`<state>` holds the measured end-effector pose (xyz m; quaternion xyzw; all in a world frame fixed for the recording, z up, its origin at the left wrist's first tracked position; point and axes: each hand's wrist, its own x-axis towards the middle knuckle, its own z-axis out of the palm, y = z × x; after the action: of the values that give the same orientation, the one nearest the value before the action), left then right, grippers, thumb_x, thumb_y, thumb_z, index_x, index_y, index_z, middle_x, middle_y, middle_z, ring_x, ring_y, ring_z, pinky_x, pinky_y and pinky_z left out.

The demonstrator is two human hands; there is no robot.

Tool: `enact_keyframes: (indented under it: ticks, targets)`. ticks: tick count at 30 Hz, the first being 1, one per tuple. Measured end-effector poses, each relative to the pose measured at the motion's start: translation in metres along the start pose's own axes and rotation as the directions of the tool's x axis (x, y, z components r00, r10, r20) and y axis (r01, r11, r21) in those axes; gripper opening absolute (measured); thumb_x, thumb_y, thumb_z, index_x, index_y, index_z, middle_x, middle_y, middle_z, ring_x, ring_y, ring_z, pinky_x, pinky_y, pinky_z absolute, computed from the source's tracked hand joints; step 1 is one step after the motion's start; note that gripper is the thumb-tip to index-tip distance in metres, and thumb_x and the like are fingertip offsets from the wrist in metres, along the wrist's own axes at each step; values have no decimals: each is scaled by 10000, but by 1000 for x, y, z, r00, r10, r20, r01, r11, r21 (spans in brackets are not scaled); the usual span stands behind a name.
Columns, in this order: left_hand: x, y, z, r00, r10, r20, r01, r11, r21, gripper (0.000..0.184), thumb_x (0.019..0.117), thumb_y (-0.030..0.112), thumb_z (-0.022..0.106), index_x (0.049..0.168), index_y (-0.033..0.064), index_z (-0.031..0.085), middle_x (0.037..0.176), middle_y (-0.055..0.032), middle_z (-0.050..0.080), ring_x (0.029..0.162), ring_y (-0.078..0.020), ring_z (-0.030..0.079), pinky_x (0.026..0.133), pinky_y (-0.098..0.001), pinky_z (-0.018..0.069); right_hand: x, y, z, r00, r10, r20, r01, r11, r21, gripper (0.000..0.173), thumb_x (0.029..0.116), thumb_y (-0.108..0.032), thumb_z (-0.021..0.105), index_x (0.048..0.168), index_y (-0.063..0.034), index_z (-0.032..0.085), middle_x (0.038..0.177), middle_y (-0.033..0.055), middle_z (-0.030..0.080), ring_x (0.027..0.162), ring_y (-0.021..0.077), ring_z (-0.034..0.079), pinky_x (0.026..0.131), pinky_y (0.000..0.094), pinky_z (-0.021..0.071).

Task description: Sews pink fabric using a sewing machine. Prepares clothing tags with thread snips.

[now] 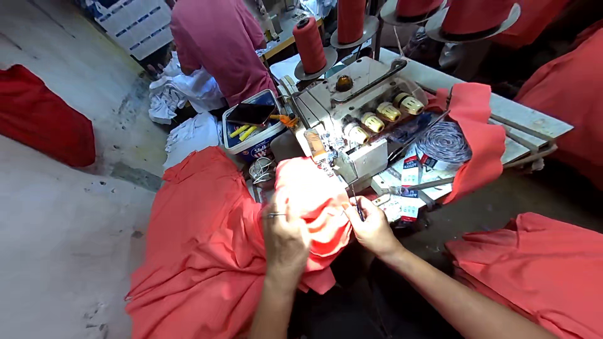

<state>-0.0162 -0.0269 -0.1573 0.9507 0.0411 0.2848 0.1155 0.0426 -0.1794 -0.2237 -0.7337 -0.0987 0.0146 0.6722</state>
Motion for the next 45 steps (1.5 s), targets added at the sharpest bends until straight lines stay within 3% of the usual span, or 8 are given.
enact_keyframes:
  ticks: [5, 22, 25, 29, 34, 37, 42, 45]
  targets:
    - [18, 23, 34, 989, 128, 80, -112, 977, -182, 307, 1000, 164, 535, 1151, 16, 759, 1176, -148, 743, 1157, -319, 685, 1045, -509, 488, -1, 0, 1, 1000, -20, -20, 19, 999, -41, 185, 977, -95, 587, 1042, 57, 669, 828, 42, 657, 736, -20, 582, 701, 147, 477]
    - [16, 6, 44, 981, 126, 151, -91, 971, -221, 360, 1011, 149, 502, 1293, 62, 708, 1350, -119, 671, 1313, -279, 592, 1120, -499, 424, -3, 5, -2, 999, -34, -9, 34, 997, 72, 183, 988, -115, 596, 1024, 40, 687, 823, 1, 671, 728, -71, 586, 699, 107, 484]
    - [3, 11, 36, 976, 169, 138, -137, 966, -218, 341, 989, 113, 538, 1272, 29, 709, 1248, -170, 711, 1184, -336, 665, 1012, -537, 499, -22, 23, -25, 993, -108, -53, 109, 994, 4, 209, 1004, -119, 579, 1054, 51, 689, 909, 47, 725, 793, -40, 640, 745, 129, 518]
    - [-27, 35, 29, 982, 189, -11, -169, 849, -501, 205, 963, 57, 576, 1035, -29, 748, 1124, -219, 720, 1154, -196, 664, 1033, -270, 491, -53, 59, -73, 962, -126, -242, 108, 990, -87, 198, 988, -110, 606, 1062, 70, 641, 1000, 57, 669, 891, -46, 611, 803, 110, 507]
    - [-43, 56, 51, 959, 224, 175, 28, 537, -843, 191, 975, -12, 555, 1076, -110, 683, 1153, -174, 698, 1134, -83, 644, 982, -207, 519, -46, 81, -94, 955, 93, -283, -66, 993, 101, 276, 938, -101, 686, 1127, 53, 556, 954, -1, 642, 712, -67, 559, 636, 108, 471]
    - [-41, 68, 58, 904, 158, 397, 263, 527, -808, 252, 1004, 8, 499, 1176, -110, 641, 1156, -149, 687, 1035, -64, 667, 880, -204, 554, -49, 76, -94, 966, 154, -208, -124, 981, 152, 222, 888, -6, 702, 1053, 22, 556, 880, -21, 638, 734, -26, 607, 686, 149, 526]
    - [-14, 97, 70, 552, 66, 831, 731, 441, -521, 332, 1076, 103, 433, 1365, -47, 494, 1181, -146, 658, 1017, -147, 680, 847, -319, 571, -86, 46, -97, 985, 118, -126, -90, 974, 209, 130, 876, 34, 623, 954, -57, 572, 899, -68, 678, 678, -71, 571, 600, 104, 481]
    - [-2, 103, 75, 591, 28, 806, 665, 550, -506, 322, 1075, 121, 462, 1352, -32, 525, 1148, -148, 684, 991, -150, 690, 840, -325, 569, -68, 55, -103, 961, 154, -229, -130, 985, 116, 210, 950, -104, 615, 1100, 35, 571, 824, -53, 618, 647, -52, 535, 600, 133, 456]
